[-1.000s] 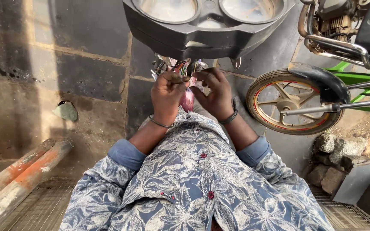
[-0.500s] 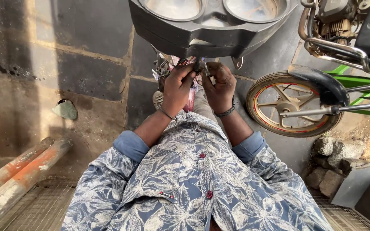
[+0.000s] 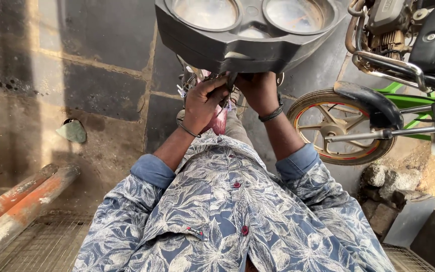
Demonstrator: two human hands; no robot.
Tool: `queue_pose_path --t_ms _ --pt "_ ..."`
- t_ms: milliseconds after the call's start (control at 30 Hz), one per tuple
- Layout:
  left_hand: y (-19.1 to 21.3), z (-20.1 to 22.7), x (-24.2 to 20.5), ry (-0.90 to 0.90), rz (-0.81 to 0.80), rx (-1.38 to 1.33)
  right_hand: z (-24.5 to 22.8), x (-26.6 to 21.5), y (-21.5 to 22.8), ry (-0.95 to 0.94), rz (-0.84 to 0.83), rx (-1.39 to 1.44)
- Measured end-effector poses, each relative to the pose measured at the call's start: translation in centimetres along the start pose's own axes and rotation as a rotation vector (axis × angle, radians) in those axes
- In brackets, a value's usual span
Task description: The recorder is shown working on the wiring and electrical components at the front of a motorcycle.
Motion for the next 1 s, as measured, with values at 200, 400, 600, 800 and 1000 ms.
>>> queue_pose_path --t_ms 200,400,600,800,1000 --pt "0.4 0.9 0.7 0.014 0.001 0.049 9.9 -3.3 -1.6 -0.327 0.061 0.517" --pt "0.1 0.7 1.0 0.107 -0.099 0.140 2.0 -3.4 -1.1 -0.119 -0.170 0.304" --pt "0.7 3.4 -0.7 -0.073 0.023 0.416 4.9 -4.4 -2.4 -0.268 -0.156 0.469" --pt "0.4 10.6 -4.2 -0.290 0.016 0.666 -0.3 -4.6 -0.8 -0.062 0.006 0.144" --pt "-0.4 8.9 -5.6 -0.147 -0.247 0.947 -3.2 -3.4 0.2 -0.078 0.141 0.040"
Point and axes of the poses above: each hand's wrist, its own x-axis towards the middle knuckle, its own y-axis out of the back of the hand, z = x × y, the point moved 10 cm from there along x, towards the middle knuckle, and after that the axes turned 4 degrees about -x, right-handed, at the moved point
